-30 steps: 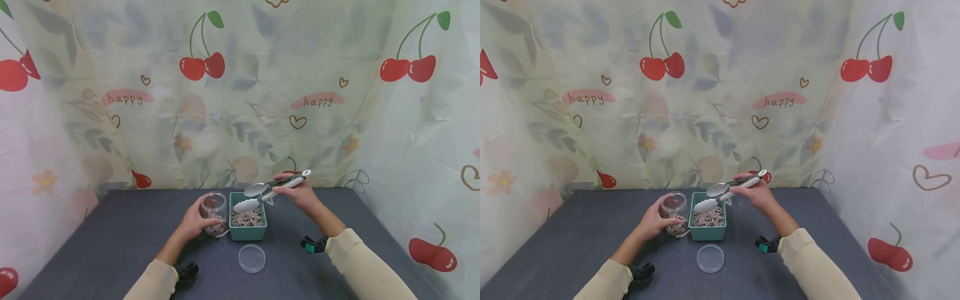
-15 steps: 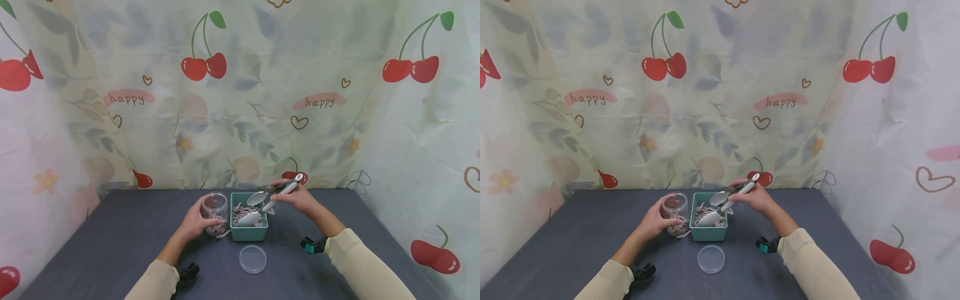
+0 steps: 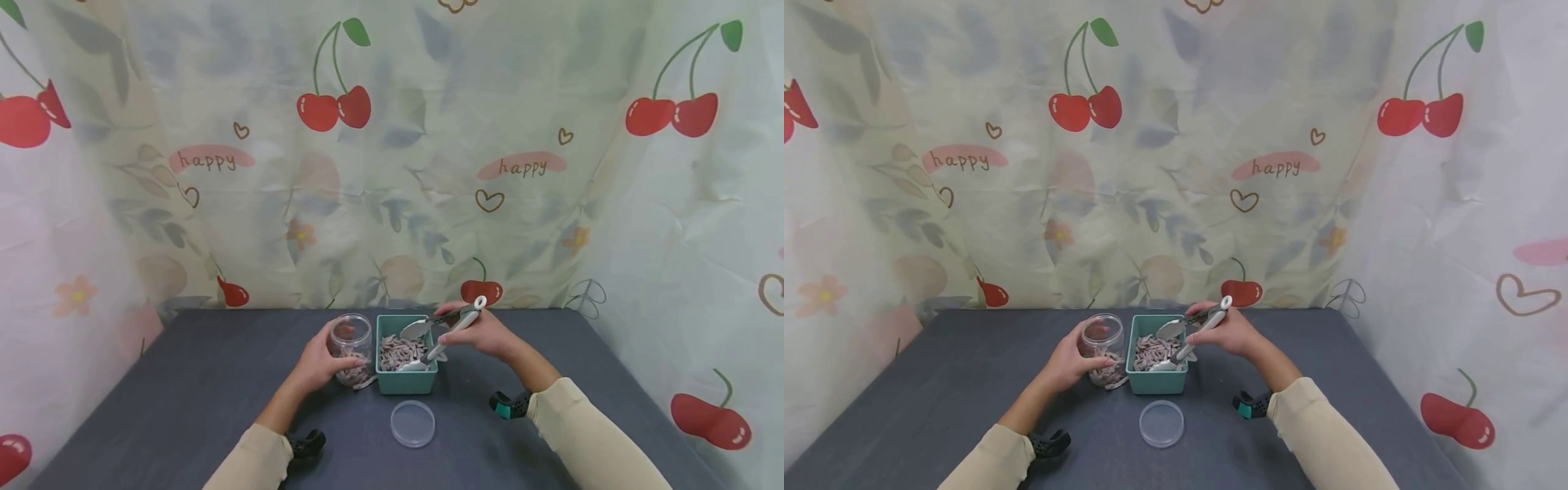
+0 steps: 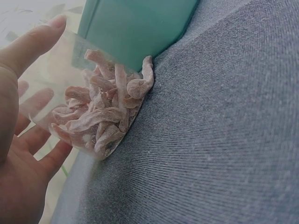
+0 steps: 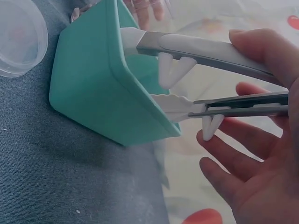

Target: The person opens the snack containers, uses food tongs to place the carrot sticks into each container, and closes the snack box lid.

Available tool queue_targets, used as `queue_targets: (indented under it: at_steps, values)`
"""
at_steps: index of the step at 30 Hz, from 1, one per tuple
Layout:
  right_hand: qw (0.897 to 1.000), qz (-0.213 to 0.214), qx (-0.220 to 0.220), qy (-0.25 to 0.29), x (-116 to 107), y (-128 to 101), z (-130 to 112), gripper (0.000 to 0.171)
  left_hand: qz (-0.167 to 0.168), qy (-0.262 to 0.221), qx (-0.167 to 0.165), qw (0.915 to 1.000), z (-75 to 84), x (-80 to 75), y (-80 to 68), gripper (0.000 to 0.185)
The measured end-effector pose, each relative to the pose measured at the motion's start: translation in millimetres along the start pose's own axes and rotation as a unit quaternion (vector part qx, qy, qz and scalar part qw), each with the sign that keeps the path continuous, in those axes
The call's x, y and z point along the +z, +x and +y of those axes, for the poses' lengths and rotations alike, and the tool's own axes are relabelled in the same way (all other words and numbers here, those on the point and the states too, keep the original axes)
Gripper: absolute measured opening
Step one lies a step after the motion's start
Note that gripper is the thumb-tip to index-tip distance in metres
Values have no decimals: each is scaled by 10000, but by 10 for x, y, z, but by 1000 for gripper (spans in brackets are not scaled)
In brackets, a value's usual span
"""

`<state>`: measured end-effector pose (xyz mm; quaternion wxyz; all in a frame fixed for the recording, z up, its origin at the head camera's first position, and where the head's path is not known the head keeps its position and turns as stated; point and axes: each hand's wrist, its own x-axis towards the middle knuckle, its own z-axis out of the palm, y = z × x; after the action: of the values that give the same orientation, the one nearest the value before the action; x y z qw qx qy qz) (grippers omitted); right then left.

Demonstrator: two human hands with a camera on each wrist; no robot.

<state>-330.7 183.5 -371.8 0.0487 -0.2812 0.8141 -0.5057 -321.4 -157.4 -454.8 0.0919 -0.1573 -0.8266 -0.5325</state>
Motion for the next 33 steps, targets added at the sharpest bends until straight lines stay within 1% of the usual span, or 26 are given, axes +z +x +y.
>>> queue_targets:
  at_steps: [4,11,18,23,28,33]
  values:
    - [9999,136,43,-19,29,8,20,46,-9,-29,20,10000,-12,-4,4,81]
    - [9982,515,-137,-279,77,42,27,39,11,-57,-30,10000,9,-10,1,81]
    - [9951,878,-224,-392,126,47,27,35,-46,-46,-53,10000,17,-8,-3,81]
    - [9938,965,-302,-472,148,55,30,33,-5,-34,-37,10000,7,-8,0,81]
    - [9926,1067,-261,-514,155,57,21,32,-27,11,-2,10000,-10,-3,2,81]
    - [9925,1061,-268,-549,149,65,-4,31,-17,-5,32,10000,-21,-5,9,80]
